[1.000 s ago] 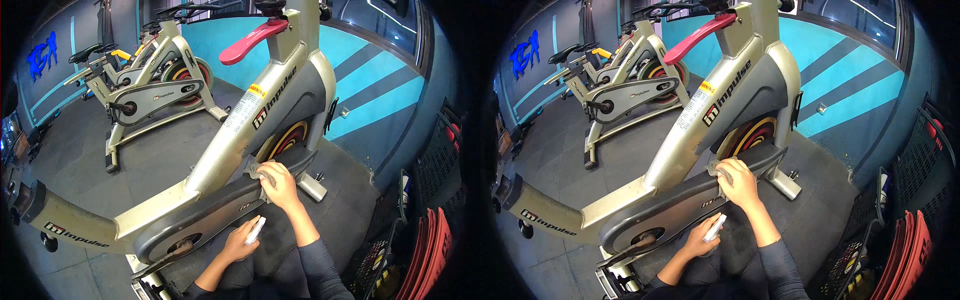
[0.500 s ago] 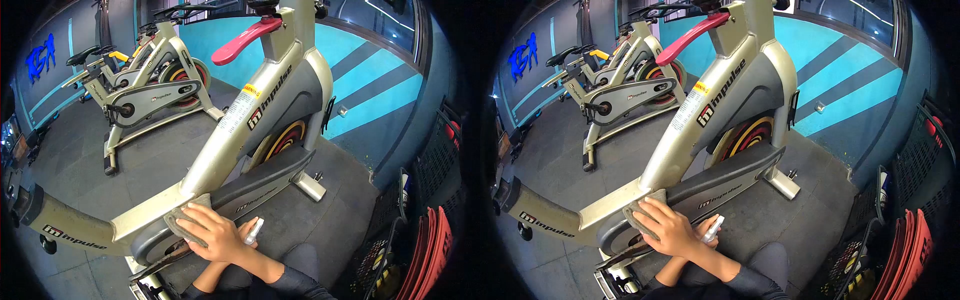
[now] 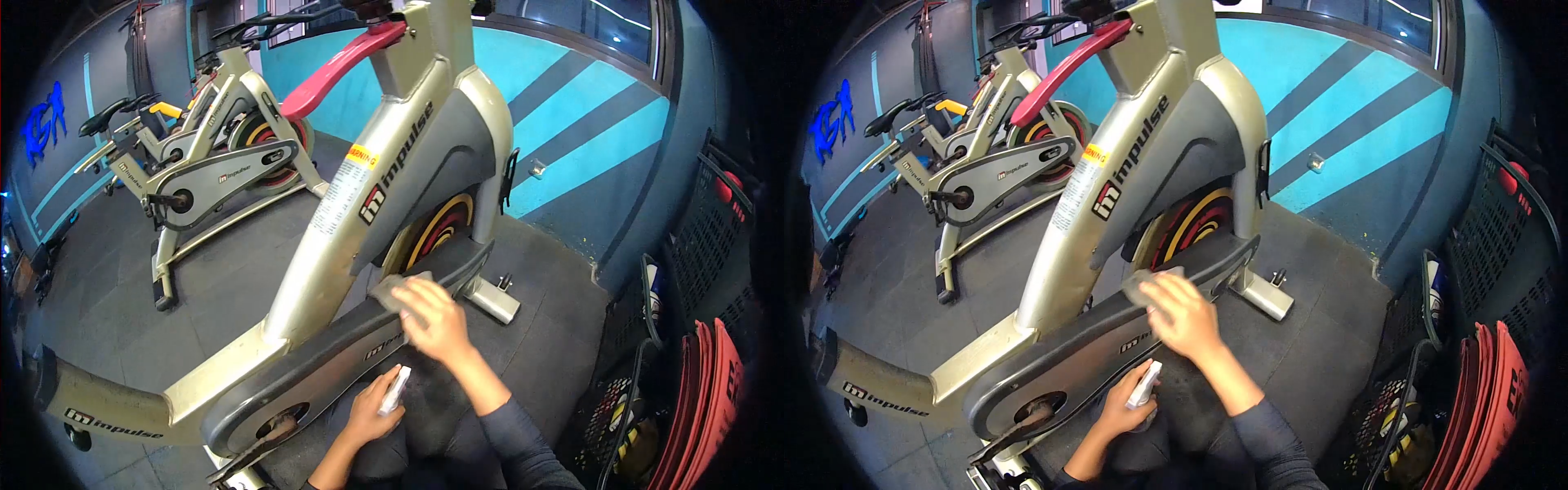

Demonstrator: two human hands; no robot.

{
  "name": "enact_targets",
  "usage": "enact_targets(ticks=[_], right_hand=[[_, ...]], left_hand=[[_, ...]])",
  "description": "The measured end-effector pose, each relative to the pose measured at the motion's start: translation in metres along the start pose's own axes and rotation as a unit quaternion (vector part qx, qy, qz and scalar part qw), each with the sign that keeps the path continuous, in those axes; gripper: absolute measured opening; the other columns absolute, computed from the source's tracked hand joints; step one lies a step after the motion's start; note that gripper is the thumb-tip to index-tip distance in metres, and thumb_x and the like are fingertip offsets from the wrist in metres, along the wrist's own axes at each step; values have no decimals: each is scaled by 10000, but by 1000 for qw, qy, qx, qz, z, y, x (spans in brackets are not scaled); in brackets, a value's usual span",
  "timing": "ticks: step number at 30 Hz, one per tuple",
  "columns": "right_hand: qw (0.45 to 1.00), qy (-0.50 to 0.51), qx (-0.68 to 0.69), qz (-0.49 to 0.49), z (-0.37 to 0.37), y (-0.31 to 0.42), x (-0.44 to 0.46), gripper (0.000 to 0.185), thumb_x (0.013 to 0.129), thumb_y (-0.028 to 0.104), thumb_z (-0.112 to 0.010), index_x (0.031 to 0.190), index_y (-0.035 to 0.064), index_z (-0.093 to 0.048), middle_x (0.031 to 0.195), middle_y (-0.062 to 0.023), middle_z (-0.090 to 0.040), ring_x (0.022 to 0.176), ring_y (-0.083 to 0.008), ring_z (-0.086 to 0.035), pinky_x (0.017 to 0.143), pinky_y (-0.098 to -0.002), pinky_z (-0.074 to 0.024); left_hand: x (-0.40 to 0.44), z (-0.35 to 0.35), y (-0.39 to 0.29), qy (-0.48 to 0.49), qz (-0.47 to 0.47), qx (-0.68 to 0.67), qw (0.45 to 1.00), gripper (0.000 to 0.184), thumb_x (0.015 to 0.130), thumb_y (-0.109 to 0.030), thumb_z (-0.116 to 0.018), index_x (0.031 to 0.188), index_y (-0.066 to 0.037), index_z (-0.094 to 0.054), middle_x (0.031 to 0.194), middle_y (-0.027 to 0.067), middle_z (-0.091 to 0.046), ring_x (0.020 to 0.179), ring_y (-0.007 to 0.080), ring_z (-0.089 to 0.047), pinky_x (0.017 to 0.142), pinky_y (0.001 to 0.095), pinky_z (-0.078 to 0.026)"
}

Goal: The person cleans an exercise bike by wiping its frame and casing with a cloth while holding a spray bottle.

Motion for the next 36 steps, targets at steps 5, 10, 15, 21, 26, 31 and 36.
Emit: enact_targets(ticks=[5,10,15,21,26,31,36], right_hand=[[993,-33,-44,-105,20,-97,3,332,835,175,-623,1157,110,-669,1221,-160,-623,1205,-316,-549,1020,-408,-434],[983,-75,-60,-158,26,-133,13,282,848,183,-602,1102,92,-685,1185,-113,-643,1181,-300,-563,995,-396,-446],[980,-62,-107,-159,21,-99,12,262,851,232,-613,1063,105,-701,1156,-117,-644,1143,-301,-574,958,-402,-469],[988,-27,-115,-104,15,-1,-1,323,843,242,-630,1134,112,-677,1201,-118,-631,1156,-292,-583,929,-386,-502],[986,23,-110,-120,20,-9,5,356,860,250,-618,1197,143,-660,1192,-120,-647,1146,-278,-603,907,-382,-518],[962,84,-198,-170,23,-55,40,313,856,266,-555,1079,93,-691,1007,-136,-686,900,-314,-686,780,-446,-557],[916,184,-228,-275,19,-98,74,361,882,364,-539,1081,114,-708,1028,-164,-701,952,-344,-674,823,-456,-541]], left_hand=[[1,1,0,-7,-9,10,1000,740,707,-2,-680,1404,-81,-447,1155,114,-649,1039,248,-648,912,343,-491],[2,3,-3,-4,-9,-9,1000,747,704,-3,-678,1409,-78,-444,1156,118,-647,1039,249,-645,918,344,-487],[2,2,-1,-1,-10,-31,999,742,704,-7,-672,1408,-73,-446,1148,121,-647,1032,239,-645,913,344,-488],[2,0,-1,-12,-10,-3,1000,752,694,-83,-681,1407,-106,-445,1118,108,-648,991,292,-655,835,373,-510],[2,-1,2,-16,-26,5,1000,751,693,-94,-681,1406,-109,-446,1145,123,-633,1021,316,-636,850,388,-505],[4,-1,2,-8,5,9,1000,752,690,-109,-681,1405,-112,-447,1153,134,-624,1039,327,-625,854,394,-502],[7,-4,1,0,-1,10,1000,751,691,-120,-681,1405,-111,-447,1150,142,-621,1047,328,-622,857,398,-500]])
Point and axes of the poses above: each hand's wrist, its own x-axis towards the middle knuckle, its own z-axis out of the back of the hand, y = z × x, the point moved 2 cm from there along x, towards the middle knuckle
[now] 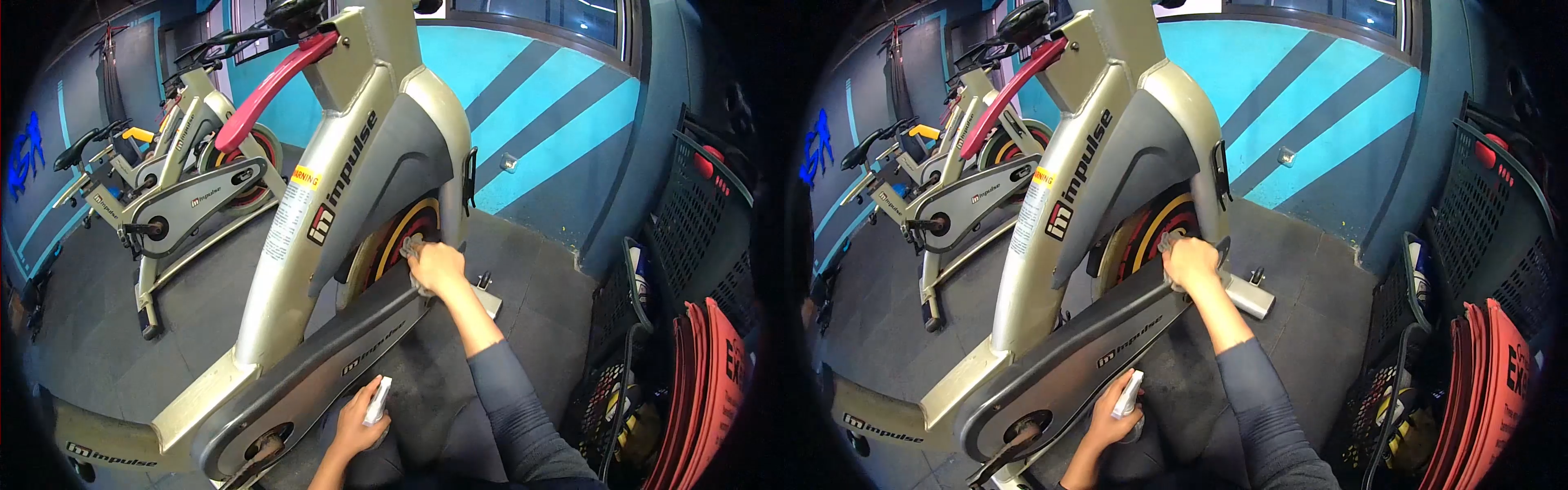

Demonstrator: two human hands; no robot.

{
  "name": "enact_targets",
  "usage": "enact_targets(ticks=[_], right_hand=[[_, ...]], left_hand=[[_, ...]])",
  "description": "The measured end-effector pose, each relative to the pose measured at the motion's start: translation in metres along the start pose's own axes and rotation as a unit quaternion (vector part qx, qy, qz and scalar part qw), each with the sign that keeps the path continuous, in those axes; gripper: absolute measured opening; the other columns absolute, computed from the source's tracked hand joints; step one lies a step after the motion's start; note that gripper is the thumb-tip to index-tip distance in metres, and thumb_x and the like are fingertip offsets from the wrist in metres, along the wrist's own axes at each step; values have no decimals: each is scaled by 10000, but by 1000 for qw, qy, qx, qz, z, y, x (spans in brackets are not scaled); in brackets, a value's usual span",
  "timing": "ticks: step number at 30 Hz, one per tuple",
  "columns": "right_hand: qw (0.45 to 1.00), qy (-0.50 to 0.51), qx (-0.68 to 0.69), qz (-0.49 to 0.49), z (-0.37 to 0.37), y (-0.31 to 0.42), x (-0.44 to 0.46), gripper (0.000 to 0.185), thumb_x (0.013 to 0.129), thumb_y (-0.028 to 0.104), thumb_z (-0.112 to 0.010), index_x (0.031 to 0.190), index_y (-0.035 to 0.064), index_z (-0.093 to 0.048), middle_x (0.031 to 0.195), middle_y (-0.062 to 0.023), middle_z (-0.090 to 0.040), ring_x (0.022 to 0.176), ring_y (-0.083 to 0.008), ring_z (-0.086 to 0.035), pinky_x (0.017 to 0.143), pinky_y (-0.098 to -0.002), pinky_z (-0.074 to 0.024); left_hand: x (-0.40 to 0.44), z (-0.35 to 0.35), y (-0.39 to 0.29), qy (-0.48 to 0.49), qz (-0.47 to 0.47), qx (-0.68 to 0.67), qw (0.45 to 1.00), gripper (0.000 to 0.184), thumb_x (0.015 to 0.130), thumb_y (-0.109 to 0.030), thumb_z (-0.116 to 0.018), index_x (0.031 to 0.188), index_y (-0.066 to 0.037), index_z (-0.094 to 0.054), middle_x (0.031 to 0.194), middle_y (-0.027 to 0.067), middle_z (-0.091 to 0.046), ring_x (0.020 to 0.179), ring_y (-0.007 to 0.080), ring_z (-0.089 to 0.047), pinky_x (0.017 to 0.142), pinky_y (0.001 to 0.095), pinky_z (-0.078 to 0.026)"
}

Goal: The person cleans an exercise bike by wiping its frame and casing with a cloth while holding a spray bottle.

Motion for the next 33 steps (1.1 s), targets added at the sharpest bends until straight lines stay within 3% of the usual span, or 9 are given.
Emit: enact_targets(ticks=[2,9,12,15,20,22,28,31,33], right_hand=[[1000,15,-13,-10,-4,-7,19,396,886,385,-514,1052,90,-720,1032,-174,-705,950,-351,-685,833,-464,-540],[993,55,-88,-59,-12,-3,34,441,920,423,-492,1033,66,-724,1029,-172,-706,986,-340,-672,859,-451,-526],[994,32,-87,-55,-9,4,15,378,919,365,-509,1065,75,-702,1047,-165,-708,978,-327,-685,863,-420,-530],[999,-19,-37,-34,-4,3,-25,354,907,339,-542,1101,73,-672,1119,-168,-685,1035,-313,-665,888,-406,-520],[977,-202,56,34,-19,-2,-74,370,918,280,-553,1217,73,-622,1272,-187,-603,1169,-326,-584,964,-407,-481],[980,-186,62,22,-16,-1,-78,387,916,277,-555,1242,77,-614,1296,-188,-587,1199,-319,-566,989,-405,-467],[983,-179,26,20,-15,-9,-47,359,906,282,-553,1196,91,-646,1221,-155,-638,1143,-308,-598,953,-408,-489],[991,-136,-1,14,-16,-17,-18,337,847,314,-571,1036,63,-695,1060,-136,-690,985,-292,-654,842,-421,-538],[994,-106,-9,10,-17,-21,0,333,850,317,-561,1017,64,-700,1027,-134,-696,976,-292,-657,833,-425,-537]], left_hand=[[0,1,-3,-2,1,1,1000,764,673,2,-680,1401,-59,-455,1179,157,-637,1039,271,-650,924,367,-486],[-2,0,2,-6,-2,10,1000,769,672,-3,-680,1403,-66,-449,1136,145,-655,1034,278,-648,922,371,-484],[0,1,1,-9,-23,2,1000,758,689,-112,-687,1408,-108,-446,1179,146,-619,1055,336,-626,864,402,-502],[-2,1,-2,7,-15,2,1000,758,689,-103,-683,1408,-113,-445,1178,136,-622,1057,328,-627,863,402,-503],[-1,2,-5,9,5,-3,1000,759,691,-113,-680,1411,-117,-438,1163,120,-628,1050,318,-630,859,400,-505],[-1,1,-6,9,8,5,1000,755,692,-114,-679,1409,-114,-441,1161,121,-629,1046,320,-630,859,399,-504],[-1,-2,3,3,-3,12,1000,740,691,-125,-683,1396,-96,-457,1144,127,-633,1031,330,-630,856,398,-502],[1,-3,3,2,0,3,1000,742,687,-131,-687,1393,-92,-460,1133,132,-634,1028,333,-629,852,400,-501],[3,-4,2,5,3,-2,1000,746,685,-134,-688,1393,-93,-458,1128,135,-634,1027,334,-629,851,400,-501]])
Point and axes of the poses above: each hand's wrist, its own x-axis towards the middle knuckle, its own z-axis out of the back of the hand, y = z × x, the point moved 2 cm from there along x, towards the middle knuckle
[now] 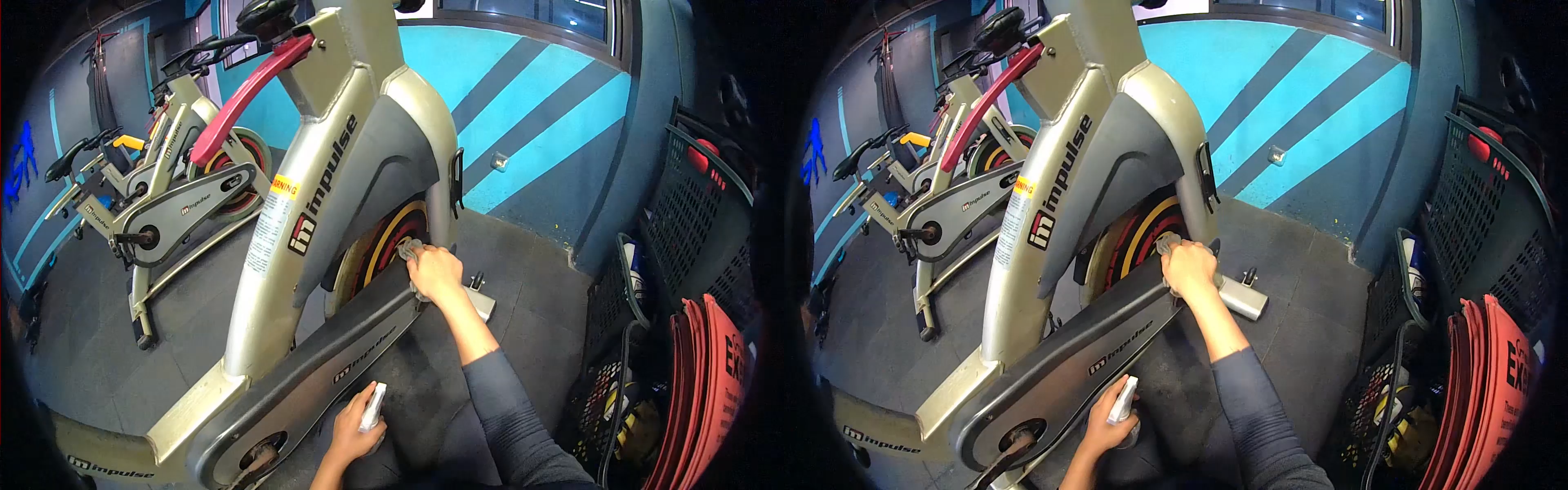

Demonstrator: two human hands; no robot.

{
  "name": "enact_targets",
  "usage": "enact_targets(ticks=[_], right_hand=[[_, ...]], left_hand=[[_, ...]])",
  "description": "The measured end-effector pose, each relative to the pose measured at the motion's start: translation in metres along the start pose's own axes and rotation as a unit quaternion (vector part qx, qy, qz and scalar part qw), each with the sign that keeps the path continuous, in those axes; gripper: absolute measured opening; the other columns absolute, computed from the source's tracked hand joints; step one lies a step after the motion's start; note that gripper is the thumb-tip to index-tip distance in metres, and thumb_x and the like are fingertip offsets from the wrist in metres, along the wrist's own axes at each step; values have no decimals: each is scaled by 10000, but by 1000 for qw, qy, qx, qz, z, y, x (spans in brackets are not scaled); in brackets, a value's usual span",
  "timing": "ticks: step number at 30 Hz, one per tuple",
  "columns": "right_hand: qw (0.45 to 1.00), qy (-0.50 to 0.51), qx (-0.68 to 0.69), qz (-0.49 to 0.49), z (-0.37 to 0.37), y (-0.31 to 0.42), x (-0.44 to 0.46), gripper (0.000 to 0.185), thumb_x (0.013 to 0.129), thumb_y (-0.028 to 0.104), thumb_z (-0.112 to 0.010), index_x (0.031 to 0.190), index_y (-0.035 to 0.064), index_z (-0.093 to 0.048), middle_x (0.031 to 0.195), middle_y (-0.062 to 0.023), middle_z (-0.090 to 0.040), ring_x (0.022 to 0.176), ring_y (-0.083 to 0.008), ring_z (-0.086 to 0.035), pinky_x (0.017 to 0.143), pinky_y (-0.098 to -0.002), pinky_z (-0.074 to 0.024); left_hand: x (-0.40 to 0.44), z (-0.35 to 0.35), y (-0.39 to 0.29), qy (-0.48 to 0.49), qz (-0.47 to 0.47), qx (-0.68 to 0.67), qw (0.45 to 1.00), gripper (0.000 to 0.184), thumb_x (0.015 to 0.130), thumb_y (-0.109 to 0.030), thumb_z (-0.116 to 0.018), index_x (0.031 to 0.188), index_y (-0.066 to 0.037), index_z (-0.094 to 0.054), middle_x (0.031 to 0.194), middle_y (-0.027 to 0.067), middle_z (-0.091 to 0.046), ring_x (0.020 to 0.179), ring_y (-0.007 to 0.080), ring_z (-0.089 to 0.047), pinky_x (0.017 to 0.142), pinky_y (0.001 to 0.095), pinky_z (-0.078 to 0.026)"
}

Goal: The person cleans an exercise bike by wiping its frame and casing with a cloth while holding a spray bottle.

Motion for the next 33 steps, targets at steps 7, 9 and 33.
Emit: enact_targets(ticks=[7,9,33], right_hand=[[999,29,-38,-14,-6,2,3,337,882,341,-542,1012,74,-702,990,-106,-700,988,-288,-653,821,-425,-536],[999,-23,-1,-27,-3,5,-6,335,878,329,-568,1049,67,-686,1004,-102,-693,998,-284,-650,819,-414,-540],[995,-89,33,-23,2,-21,-25,331,870,252,-574,1147,87,-647,1099,-119,-668,959,-310,-662,807,-437,-549]], left_hand=[[0,-3,-3,10,-6,32,999,763,675,-136,-692,1398,-106,-449,1143,137,-620,1031,333,-623,852,400,-497],[0,-1,-8,7,-11,34,999,764,674,-137,-691,1398,-108,-448,1144,137,-616,1031,335,-621,853,401,-495],[-1,0,-8,1,-1,32,999,736,680,-15,-669,1386,-53,-466,1136,138,-653,1032,261,-652,916,358,-490]])
Point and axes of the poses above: each hand's wrist, its own x-axis towards the middle knuckle, its own z-axis out of the back of the hand, y = z × x, the point moved 2 cm from there along x, towards the middle knuckle
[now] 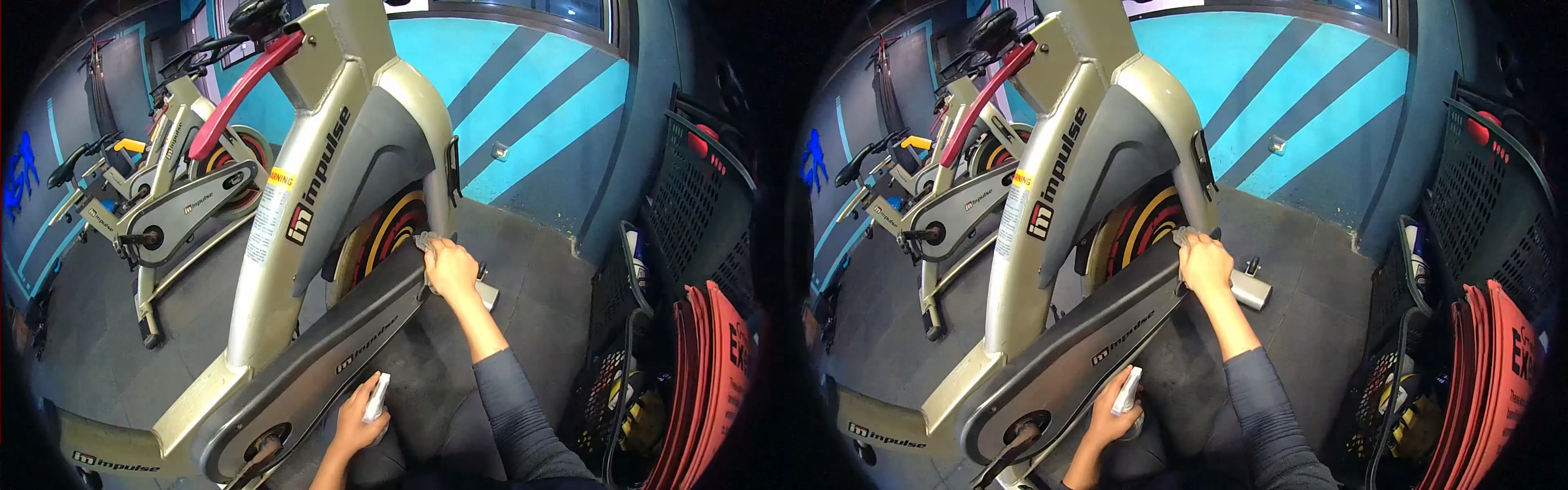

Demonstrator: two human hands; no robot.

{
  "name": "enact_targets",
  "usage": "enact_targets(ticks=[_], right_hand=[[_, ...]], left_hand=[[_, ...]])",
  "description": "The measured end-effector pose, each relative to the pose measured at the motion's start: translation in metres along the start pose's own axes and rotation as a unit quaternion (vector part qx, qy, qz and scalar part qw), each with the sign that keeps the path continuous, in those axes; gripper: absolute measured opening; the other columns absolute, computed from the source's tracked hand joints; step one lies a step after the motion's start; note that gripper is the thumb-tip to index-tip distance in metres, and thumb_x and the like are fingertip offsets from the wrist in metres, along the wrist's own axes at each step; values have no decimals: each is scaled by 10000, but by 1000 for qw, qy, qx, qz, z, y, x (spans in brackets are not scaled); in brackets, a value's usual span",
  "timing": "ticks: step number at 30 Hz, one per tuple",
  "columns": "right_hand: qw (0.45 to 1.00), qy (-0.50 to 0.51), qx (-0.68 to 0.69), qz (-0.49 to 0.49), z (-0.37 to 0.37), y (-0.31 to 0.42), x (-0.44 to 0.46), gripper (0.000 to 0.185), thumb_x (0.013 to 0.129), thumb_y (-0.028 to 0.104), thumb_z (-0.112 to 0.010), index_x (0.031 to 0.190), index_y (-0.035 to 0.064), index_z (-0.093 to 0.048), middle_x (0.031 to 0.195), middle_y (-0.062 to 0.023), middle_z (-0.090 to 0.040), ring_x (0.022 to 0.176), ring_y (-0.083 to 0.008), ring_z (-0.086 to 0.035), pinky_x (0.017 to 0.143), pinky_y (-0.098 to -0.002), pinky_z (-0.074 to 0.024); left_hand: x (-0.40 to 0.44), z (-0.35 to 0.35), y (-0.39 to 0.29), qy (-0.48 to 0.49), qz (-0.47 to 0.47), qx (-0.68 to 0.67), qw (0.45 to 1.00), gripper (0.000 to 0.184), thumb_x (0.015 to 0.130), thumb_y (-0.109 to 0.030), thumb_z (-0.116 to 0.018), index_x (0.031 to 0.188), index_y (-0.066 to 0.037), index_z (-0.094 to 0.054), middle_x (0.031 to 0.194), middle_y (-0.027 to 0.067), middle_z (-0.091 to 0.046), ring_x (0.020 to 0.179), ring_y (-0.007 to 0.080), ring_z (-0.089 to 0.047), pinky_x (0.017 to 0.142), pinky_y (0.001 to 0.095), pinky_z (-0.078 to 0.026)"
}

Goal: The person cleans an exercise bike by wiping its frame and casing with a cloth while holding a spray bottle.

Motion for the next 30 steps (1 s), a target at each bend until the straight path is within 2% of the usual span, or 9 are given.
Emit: enact_targets(ticks=[2,6,10,12,17,20,22,27,30], right_hand=[[999,35,-5,-12,7,1,1,323,873,259,-573,1130,81,-656,1078,-107,-678,950,-305,-665,799,-430,-549],[999,-25,16,45,12,9,-14,313,875,263,-569,1111,80,-666,1032,-115,-689,893,-316,-668,787,-417,-544],[992,-44,79,87,26,40,-47,265,865,251,-594,1041,83,-700,1058,-115,-687,947,-305,-657,819,-405,-540],[991,-56,78,89,34,56,-63,270,863,247,-604,1066,92,-692,1098,-118,-681,991,-302,-651,846,-399,-539],[993,-19,87,83,26,35,-45,277,884,252,-581,1105,113,-674,1137,-82,-675,1026,-280,-640,859,-399,-536],[998,9,46,38,18,19,-20,285,869,258,-575,1089,109,-681,1077,-85,-694,956,-304,-661,826,-408,-541],[999,-32,31,30,7,6,-7,294,865,262,-570,1092,115,-686,1042,-86,-700,913,-310,-669,812,-415,-543],[1000,18,-14,-6,2,8,-2,303,872,276,-583,1099,101,-682,1080,-86,-682,968,-303,-640,832,-420,-532],[1000,-20,0,20,5,23,-18,308,866,276,-600,1107,100,-679,1081,-77,-676,1019,-293,-608,856,-418,-515]], left_hand=[[0,-1,1,1,-1,2,1000,741,679,-19,-670,1389,-57,-463,1132,136,-655,1028,264,-652,914,358,-490],[-1,-1,2,-4,-13,-5,1000,741,678,-37,-670,1390,-69,-463,1112,128,-661,1016,267,-653,906,360,-491],[-1,-1,1,2,-5,6,1000,747,674,-40,-673,1390,-75,-465,1112,128,-660,1014,268,-653,897,363,-495],[-1,-1,1,7,11,6,1000,745,670,-39,-678,1385,-65,-468,1119,129,-659,1012,266,-653,898,366,-495],[-3,-1,5,-1,-1,-4,1000,733,676,-24,-670,1381,-58,-471,1124,131,-657,1010,259,-654,898,362,-494],[-2,0,4,-5,-4,-3,1000,733,686,-9,-663,1390,-64,-465,1125,139,-655,1010,252,-653,898,358,-494],[-2,0,3,-3,4,-22,1000,737,685,-12,-665,1391,-64,-462,1114,134,-658,1008,250,-654,894,358,-496],[-4,3,1,-12,-17,-21,1000,744,683,-10,-660,1396,-67,-455,1098,127,-664,999,243,-656,872,349,-505],[-4,6,1,-11,-18,-24,999,745,683,-11,-658,1397,-68,-452,1099,127,-665,1000,247,-658,869,351,-507]])
Point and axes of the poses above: each hand's wrist, its own x-axis towards the middle knuckle, its own z-axis out of the back of the hand, y = z × x, the point moved 2 cm from there along x, towards the middle knuckle
